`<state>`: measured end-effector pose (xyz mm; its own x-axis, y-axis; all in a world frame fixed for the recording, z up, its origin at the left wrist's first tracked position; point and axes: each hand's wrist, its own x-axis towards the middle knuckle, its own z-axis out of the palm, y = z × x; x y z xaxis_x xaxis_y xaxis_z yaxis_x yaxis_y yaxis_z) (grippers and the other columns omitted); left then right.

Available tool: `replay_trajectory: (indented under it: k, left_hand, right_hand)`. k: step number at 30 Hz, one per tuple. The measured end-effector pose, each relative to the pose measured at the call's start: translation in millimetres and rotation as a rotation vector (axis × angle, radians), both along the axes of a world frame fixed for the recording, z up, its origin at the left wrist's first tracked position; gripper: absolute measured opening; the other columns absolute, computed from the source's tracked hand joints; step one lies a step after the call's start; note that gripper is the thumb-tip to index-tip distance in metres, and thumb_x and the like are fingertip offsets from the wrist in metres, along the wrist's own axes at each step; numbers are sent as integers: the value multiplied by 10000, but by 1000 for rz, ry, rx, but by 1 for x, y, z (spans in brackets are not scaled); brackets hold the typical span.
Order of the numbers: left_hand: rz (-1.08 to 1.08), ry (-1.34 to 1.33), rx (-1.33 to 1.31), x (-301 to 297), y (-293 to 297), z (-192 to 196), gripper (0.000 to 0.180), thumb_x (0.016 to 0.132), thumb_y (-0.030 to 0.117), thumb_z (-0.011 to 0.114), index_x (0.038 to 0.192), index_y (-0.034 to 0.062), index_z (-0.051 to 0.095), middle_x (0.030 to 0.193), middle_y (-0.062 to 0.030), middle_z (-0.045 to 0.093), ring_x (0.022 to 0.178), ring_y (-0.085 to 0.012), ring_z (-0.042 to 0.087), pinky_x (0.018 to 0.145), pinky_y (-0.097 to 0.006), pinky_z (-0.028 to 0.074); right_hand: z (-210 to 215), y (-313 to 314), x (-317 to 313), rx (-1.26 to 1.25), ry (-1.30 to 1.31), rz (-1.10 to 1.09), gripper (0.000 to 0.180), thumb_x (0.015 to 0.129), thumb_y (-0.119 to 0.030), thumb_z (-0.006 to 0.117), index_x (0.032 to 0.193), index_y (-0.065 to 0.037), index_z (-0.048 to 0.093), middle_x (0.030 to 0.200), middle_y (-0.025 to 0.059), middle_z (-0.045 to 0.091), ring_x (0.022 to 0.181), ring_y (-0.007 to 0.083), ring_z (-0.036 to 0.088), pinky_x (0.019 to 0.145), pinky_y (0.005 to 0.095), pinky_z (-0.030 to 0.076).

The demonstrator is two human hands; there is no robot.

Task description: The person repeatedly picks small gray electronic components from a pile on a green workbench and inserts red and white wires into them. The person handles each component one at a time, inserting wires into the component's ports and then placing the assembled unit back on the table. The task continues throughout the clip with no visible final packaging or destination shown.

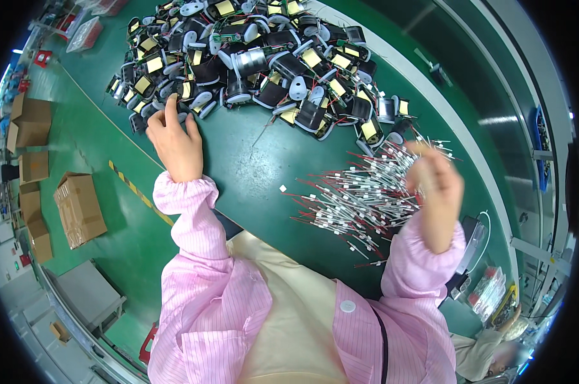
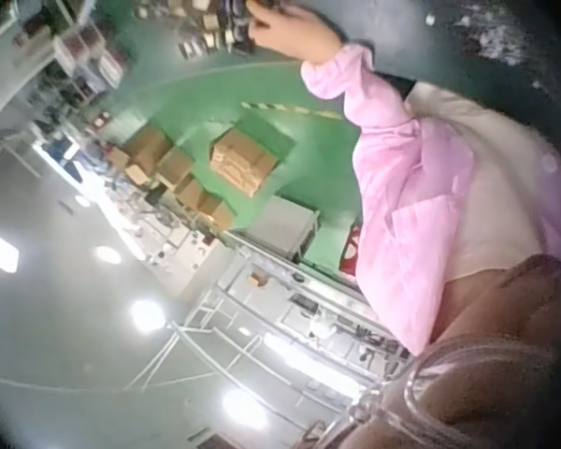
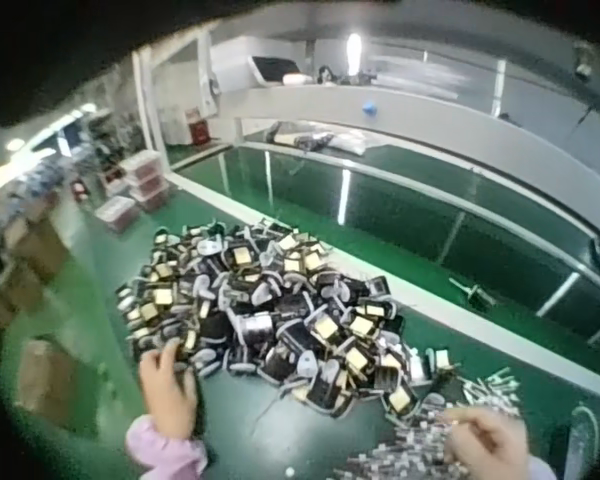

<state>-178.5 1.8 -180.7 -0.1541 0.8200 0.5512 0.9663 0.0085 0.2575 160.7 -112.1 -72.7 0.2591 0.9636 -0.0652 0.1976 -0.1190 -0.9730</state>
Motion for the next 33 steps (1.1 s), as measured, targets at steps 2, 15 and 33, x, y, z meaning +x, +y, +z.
replay_trajectory:
  k: [2, 15, 33]
  left_hand:
    - [-5, -49, 22, 2, -2, 6, 436, 784, 31, 639, 1210, 104, 584, 1037, -160, 567, 907, -326, 570, 787, -419, 470]
    - [-333, -659, 240, 29, -78, 46, 200, 823, -104, 610, 1017, -60, 587, 1005, -136, 592, 840, -175, 595, 774, -284, 498]
    - [-775, -1128, 22, 48, -98, 71, 264, 884, -100, 437, 1095, 1, 558, 1154, -211, 538, 752, -185, 553, 501, -197, 344]
  right_hand:
    - [-11, -3, -27, 37, -376, 233, 95, 857, -50, 621, 914, 1, 679, 753, 81, 637, 694, 181, 626, 630, 315, 487]
    - [-59, -3, -82, 287, -1031, 655, 114, 671, -78, 624, 747, -45, 546, 788, 81, 498, 790, 245, 540, 663, 342, 450]
    - [-54, 11, -80, 557, -555, 495, 142, 702, -44, 678, 788, -56, 566, 762, 52, 557, 725, 232, 555, 715, 375, 420]
